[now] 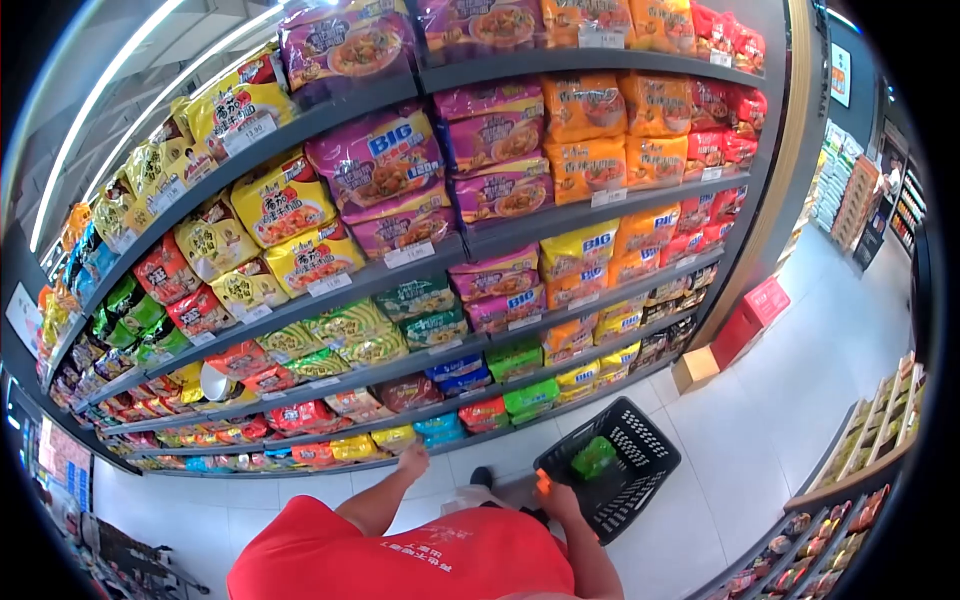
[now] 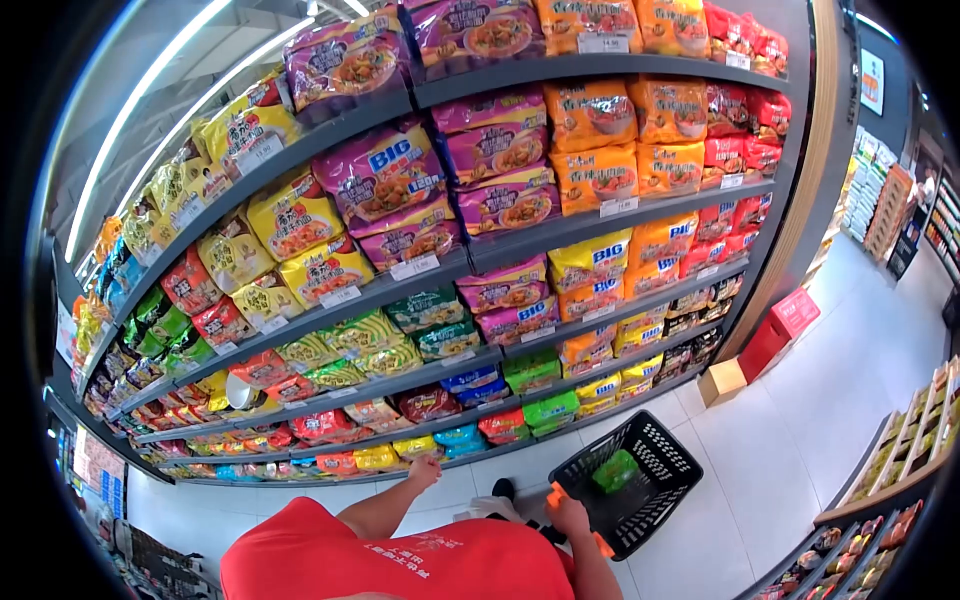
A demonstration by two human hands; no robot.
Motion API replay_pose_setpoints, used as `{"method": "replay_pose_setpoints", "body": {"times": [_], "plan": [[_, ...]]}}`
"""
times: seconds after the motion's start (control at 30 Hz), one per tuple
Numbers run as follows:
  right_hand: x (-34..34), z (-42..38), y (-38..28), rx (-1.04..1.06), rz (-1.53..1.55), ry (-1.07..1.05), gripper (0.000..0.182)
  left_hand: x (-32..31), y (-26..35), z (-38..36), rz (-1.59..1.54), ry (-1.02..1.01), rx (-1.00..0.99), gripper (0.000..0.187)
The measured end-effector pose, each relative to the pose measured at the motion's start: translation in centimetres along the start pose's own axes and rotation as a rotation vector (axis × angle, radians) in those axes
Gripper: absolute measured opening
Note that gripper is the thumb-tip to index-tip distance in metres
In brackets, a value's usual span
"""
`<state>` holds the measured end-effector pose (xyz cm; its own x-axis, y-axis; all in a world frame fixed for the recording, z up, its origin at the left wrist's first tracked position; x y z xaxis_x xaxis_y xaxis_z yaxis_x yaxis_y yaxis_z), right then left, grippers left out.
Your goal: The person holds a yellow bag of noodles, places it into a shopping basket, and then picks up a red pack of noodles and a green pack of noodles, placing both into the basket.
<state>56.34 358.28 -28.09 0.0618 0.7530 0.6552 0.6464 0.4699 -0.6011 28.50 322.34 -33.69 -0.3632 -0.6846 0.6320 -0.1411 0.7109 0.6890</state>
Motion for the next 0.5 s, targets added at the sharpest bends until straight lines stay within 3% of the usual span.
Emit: {"method": "replay_pose_setpoints", "body": {"times": [0.1,0.2,0.5], "plan": [[0.5,-0.6,-0.5,0.019,0.009,0.01,0.05,-0.4,2.2,0.6,0.15,-0.004,-0.103,0.008],[0.3,-0.5,-0.2,0.019,-0.028,0.016,0.05,-0.5,5.5,-0.6,0.111,-0.04,-0.051,0.007],[0.8,-3.9,1.6,-0.015,-0.146,0.082,0.04,-1.3,5.8,1.4,0.181,-0.089,-0.094,0.014]]}}
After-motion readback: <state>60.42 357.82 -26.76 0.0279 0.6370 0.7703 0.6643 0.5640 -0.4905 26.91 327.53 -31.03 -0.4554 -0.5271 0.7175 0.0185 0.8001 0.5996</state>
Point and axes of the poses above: each hand's wrist, its own z-axis towards the middle knuckle, its own x-axis out of the back of the hand, y = z × x, the point moved 8 cm from there along z, towards the middle knuckle, and after that the axes turned 5 degrees about -x, right-handed, at the moved point
